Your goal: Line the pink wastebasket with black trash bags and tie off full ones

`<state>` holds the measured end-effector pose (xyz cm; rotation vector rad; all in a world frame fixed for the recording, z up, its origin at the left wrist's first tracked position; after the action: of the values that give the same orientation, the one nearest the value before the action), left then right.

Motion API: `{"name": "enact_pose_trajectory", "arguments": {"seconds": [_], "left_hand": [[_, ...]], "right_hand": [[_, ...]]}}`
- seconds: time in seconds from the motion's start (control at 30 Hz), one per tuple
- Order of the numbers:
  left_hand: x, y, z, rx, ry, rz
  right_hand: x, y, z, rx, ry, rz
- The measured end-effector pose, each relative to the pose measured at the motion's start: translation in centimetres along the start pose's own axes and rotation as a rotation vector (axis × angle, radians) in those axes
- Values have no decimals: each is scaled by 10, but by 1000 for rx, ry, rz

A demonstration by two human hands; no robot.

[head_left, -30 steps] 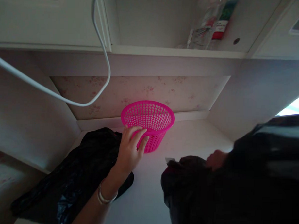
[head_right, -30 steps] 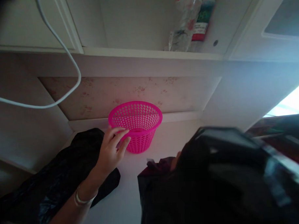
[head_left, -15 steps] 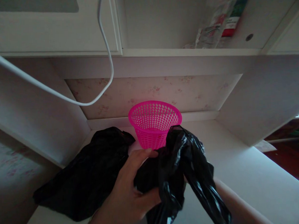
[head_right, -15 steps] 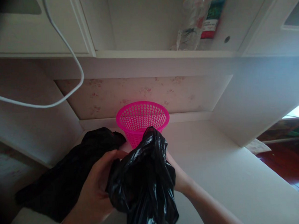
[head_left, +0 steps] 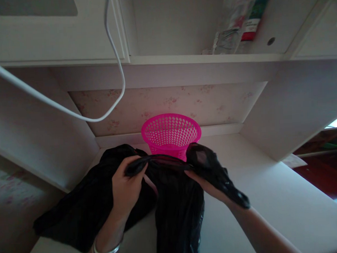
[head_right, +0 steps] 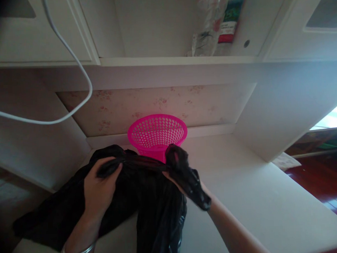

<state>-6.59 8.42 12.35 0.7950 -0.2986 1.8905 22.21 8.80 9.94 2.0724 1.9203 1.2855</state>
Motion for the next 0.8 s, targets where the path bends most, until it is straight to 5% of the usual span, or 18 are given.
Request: {"name": "enact_pose_trajectory", "arguments": {"seconds": [0.1, 0.2, 0.33, 0.47, 0.6, 0.8], "left_hand": [[7, 17, -47, -151, 207, 126], [11, 27, -86, -410, 398, 225], [18, 33, -112, -602, 518, 249], [26, 42, -128, -647, 547, 261], [30, 44, -132, -701, 582, 229], [17, 17, -109, -811, 561, -23]], "right_hand": [[-11, 19, 45, 76, -230, 120], [-27, 36, 90, 425, -435, 283], [-37, 55, 126, 792, -521, 467], [-41, 75, 142, 822, -576, 563], [-37, 95, 137, 836, -486, 596], [-25, 81, 125, 934, -430, 391]]}}
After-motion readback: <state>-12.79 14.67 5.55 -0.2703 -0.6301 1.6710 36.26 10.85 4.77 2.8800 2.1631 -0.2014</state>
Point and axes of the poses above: each hand's wrist, its own x-axis towards the middle knuckle, its own y-axis out of the back of the hand, z = x × y, the point moved 10 cm from there along x, towards the middle knuckle
